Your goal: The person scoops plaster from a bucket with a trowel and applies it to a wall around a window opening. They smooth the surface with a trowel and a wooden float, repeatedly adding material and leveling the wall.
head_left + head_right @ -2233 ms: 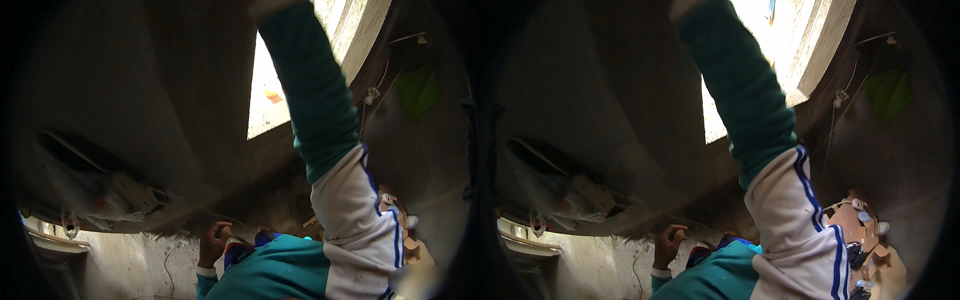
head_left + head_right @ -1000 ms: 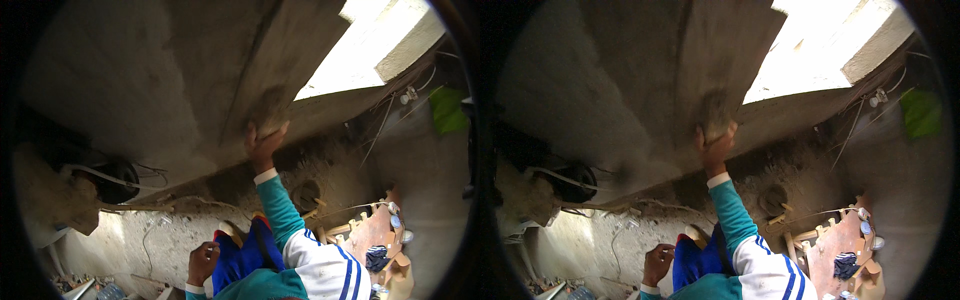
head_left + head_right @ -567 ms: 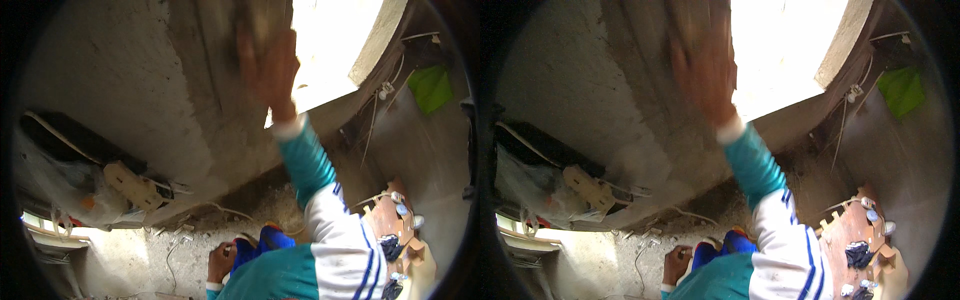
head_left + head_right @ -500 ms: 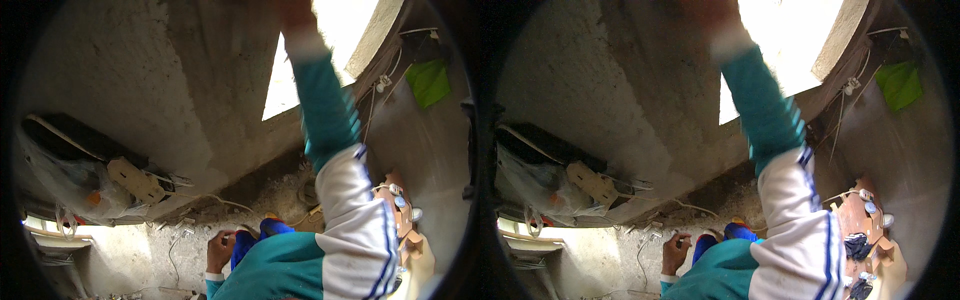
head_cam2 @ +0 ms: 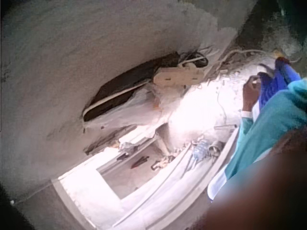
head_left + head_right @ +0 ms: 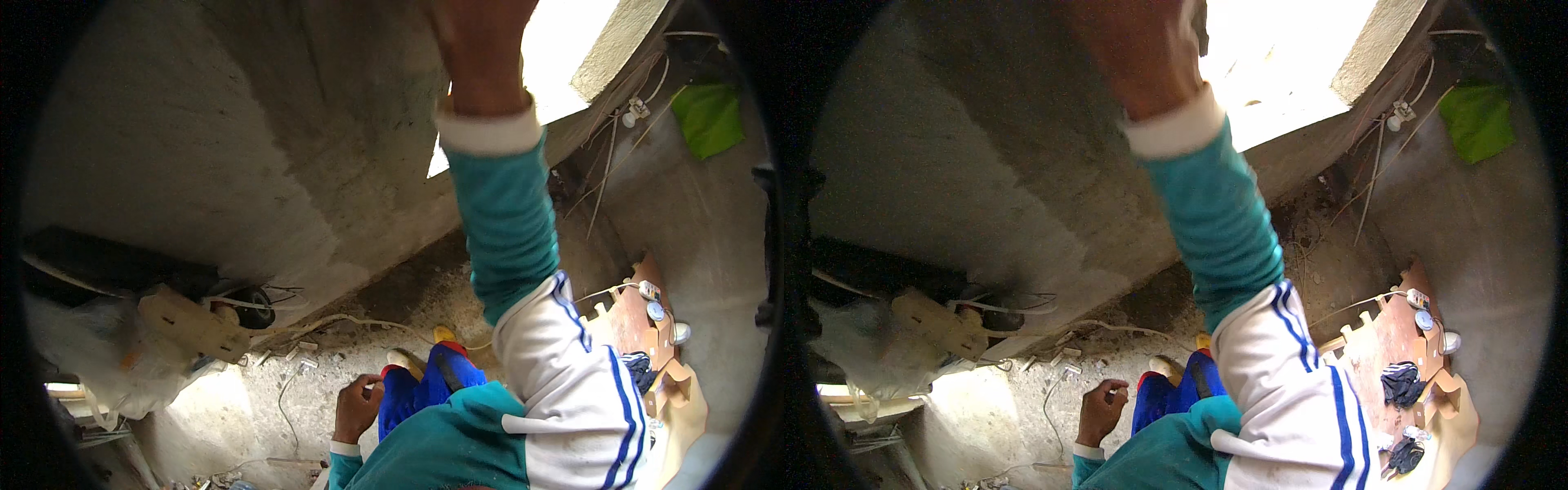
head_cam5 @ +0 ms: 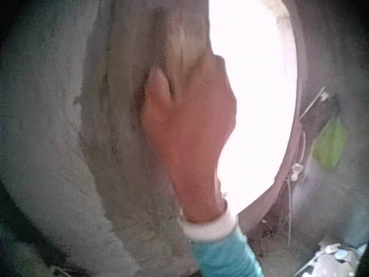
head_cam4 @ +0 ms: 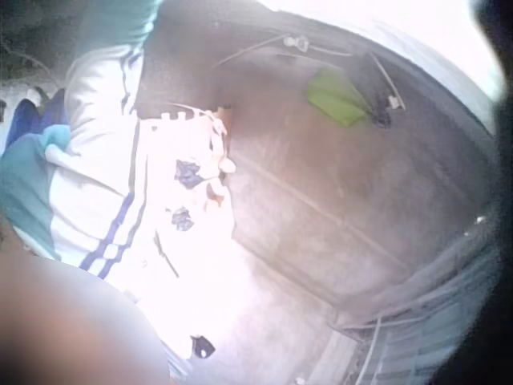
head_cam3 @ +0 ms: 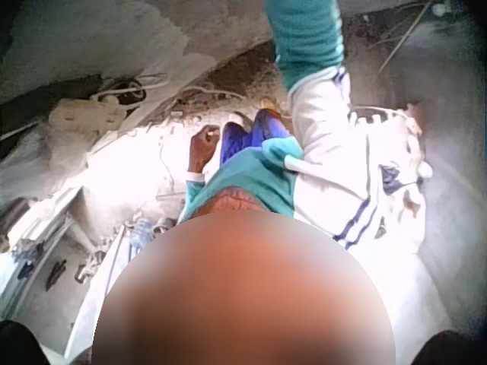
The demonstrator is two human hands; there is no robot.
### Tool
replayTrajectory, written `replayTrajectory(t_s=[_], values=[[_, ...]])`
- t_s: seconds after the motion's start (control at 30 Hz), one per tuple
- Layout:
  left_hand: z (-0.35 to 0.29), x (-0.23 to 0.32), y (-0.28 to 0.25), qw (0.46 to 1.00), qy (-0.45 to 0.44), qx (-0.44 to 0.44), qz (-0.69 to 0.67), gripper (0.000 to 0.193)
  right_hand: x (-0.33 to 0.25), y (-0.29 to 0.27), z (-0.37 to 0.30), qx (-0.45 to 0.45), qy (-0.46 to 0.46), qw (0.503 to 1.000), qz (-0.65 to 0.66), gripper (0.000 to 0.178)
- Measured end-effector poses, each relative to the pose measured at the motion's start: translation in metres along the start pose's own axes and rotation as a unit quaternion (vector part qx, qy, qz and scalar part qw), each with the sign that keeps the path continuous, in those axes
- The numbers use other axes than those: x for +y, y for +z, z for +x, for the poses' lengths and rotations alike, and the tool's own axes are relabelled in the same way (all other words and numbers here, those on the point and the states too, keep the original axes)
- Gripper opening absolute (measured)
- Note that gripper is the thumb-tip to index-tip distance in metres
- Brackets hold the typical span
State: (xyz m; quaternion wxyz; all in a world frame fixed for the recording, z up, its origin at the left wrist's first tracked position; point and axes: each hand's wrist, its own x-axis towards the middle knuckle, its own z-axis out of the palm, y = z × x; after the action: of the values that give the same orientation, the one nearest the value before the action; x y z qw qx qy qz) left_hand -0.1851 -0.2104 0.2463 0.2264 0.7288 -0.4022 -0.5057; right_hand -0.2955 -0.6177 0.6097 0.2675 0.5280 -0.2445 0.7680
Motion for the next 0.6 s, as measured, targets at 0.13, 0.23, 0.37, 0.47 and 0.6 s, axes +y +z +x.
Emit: replayTrajectory(t_s=[0.13,0.23,0.37,0.47,0.6], values=[[0.001,-0.016,0.006,0.998,-0.037,-0.027,0.054,0.028,0.002,-0.041,-0.075,-0.052,0.096,0.994,0.018,0.043],[0.007,-0.026,0.007,0.999,-0.016,-0.008,0.050,0.027,0.000,-0.074,-0.129,-0.129,0.183,0.975,-0.010,0.044],[0.019,-0.036,0.010,0.999,-0.020,0.007,0.049,0.026,0.013,-0.091,-0.188,-0.078,0.081,0.993,0.021,0.069],[0.028,-0.045,0.015,0.998,-0.031,0.010,0.049,0.026,0.020,-0.101,-0.228,-0.044,0.072,0.995,0.057,0.070],[0.039,-0.063,0.024,0.998,-0.050,-0.004,0.041,0.026,0.015,-0.124,-0.269,-0.068,0.101,0.991,0.059,0.069]])
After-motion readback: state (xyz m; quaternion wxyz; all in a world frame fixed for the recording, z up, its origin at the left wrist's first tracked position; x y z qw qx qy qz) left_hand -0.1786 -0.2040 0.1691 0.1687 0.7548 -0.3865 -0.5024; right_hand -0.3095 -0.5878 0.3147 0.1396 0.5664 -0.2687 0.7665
